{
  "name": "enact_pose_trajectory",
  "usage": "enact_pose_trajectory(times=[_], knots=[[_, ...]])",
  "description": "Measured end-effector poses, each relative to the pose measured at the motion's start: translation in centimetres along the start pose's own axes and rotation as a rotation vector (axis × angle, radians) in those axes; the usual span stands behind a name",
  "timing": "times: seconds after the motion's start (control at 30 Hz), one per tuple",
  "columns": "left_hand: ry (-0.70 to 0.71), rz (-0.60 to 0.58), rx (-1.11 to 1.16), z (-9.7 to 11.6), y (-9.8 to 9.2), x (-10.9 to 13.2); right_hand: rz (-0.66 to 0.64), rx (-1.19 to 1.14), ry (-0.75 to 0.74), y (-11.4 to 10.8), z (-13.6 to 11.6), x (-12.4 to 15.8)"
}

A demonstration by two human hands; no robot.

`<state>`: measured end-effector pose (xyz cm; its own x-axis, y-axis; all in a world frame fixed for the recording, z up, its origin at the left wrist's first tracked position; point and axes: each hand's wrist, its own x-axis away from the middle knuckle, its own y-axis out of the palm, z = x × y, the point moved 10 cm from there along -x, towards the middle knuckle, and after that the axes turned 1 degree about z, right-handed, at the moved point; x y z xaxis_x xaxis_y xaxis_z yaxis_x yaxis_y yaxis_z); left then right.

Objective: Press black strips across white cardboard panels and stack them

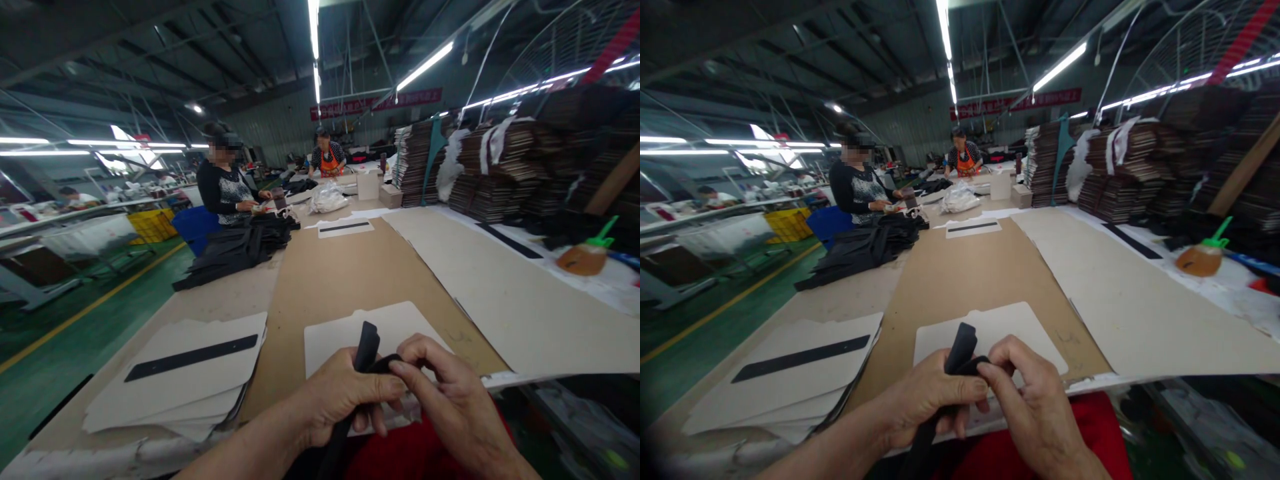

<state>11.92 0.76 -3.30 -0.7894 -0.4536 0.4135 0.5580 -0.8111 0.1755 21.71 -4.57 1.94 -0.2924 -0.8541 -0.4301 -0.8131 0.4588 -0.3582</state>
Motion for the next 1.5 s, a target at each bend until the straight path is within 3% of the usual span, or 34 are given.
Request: enact_pose_trajectory(times=[0.17,0.27,0.33,0.43,0.53,0.8,0.93,1.07,1.5], knots=[[-0.050,0.077,-0.255,-1.4,-2.7,2.8,0.121,-0.009,0.344,-4.1,6.3,1.3],[-0.166,0.113,-0.443,-3.8,-4.8,5.1,0.072,-0.004,0.530,-5.6,9.7,2.9],[-0.245,0.155,-0.511,-5.5,-6.4,6.5,0.042,0.010,0.616,-6.5,11.1,3.9],[-0.240,0.242,-0.562,-5.9,-8.2,7.5,0.144,0.005,0.699,-8.4,12.1,4.6],[-0.157,0.327,-0.604,-4.6,-9.4,7.4,0.191,-0.008,0.685,-9.0,12.1,3.9],[0.023,0.612,-0.664,-1.3,-11.3,6.0,0.078,0.123,0.495,-7.1,12.8,0.0],[0.020,0.666,-0.710,-1.1,-11.6,5.2,0.042,0.190,0.462,-6.4,13.1,-2.0],[0.044,0.751,-0.907,-0.3,-12.2,4.9,-0.001,0.268,0.488,-5.7,14.0,-3.0],[-0.017,0.757,-0.954,-1.0,-12.9,4.0,0.032,0.351,0.520,-5.4,14.3,-3.5]])
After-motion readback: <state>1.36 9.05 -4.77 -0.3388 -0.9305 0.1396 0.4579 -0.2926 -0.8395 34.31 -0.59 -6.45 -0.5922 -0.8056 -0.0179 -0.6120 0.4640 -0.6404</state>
